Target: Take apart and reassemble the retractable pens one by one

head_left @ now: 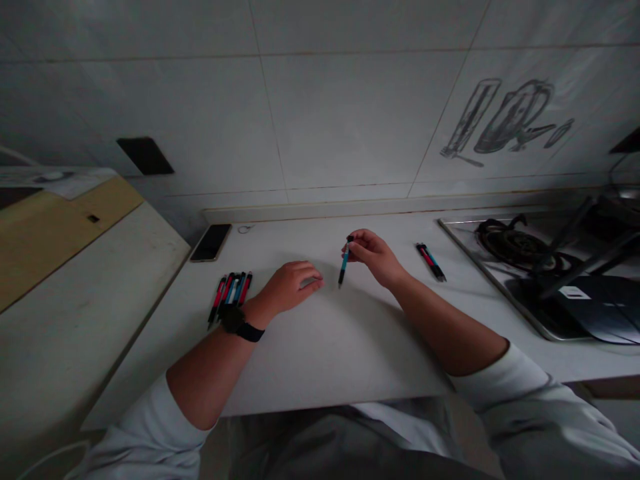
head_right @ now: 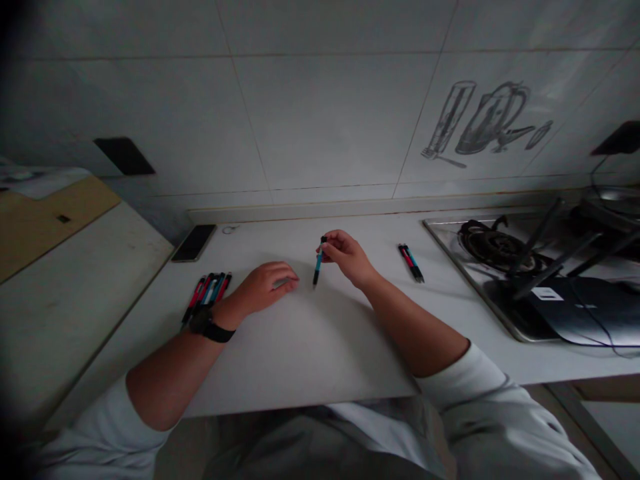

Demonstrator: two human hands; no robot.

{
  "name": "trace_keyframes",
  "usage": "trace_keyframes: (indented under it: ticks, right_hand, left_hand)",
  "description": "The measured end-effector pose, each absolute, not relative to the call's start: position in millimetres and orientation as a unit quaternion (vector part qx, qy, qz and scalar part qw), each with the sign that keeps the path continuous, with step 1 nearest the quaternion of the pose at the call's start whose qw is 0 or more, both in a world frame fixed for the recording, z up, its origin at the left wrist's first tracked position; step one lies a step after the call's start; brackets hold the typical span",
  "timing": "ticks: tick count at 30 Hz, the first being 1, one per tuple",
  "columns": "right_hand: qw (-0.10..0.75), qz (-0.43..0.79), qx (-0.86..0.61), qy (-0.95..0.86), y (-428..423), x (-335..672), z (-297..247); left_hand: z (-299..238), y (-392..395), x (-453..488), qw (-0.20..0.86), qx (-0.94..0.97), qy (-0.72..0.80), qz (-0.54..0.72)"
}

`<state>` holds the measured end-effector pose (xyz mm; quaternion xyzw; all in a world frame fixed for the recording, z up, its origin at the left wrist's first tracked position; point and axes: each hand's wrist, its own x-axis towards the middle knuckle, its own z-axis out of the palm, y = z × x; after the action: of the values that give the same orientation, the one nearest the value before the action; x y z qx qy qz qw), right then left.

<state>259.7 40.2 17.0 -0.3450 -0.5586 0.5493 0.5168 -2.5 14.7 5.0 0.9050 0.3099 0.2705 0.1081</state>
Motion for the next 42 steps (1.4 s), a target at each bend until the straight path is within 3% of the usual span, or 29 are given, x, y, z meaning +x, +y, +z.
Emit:
trace_keyframes:
  ticks: [5,18,26,34,42]
  right_hand:
    - [0.537,0.459,-0.404,-0.581,50.7,274.9,16.1]
    - [0.479,0.276,-0.587,-0.592,79.4,358.7,36.0]
    - [0.287,0.085,-0.752,-0.588,83.5,423.4,42.9]
    - [0.097,0.061,-0.769,-0.628,91.0,428.0,30.3]
    - [0.016,0.068,-0.774,-0.629,88.5,423.4,18.7]
  left_hand:
    - [3.9,15.2,-2.8,0.114,0.903,0.319,0.264]
    - [2.0,15.1,-2.5,0.119,0.909,0.318,0.242]
    - [-2.1,16.6,-2.0,0.129,0.908,0.324,0.232]
    - [-1.5,17.2,-1.9,0.131,0.908,0.324,0.229]
    - [-2.9,18.3,-2.1,0.129,0.912,0.316,0.228]
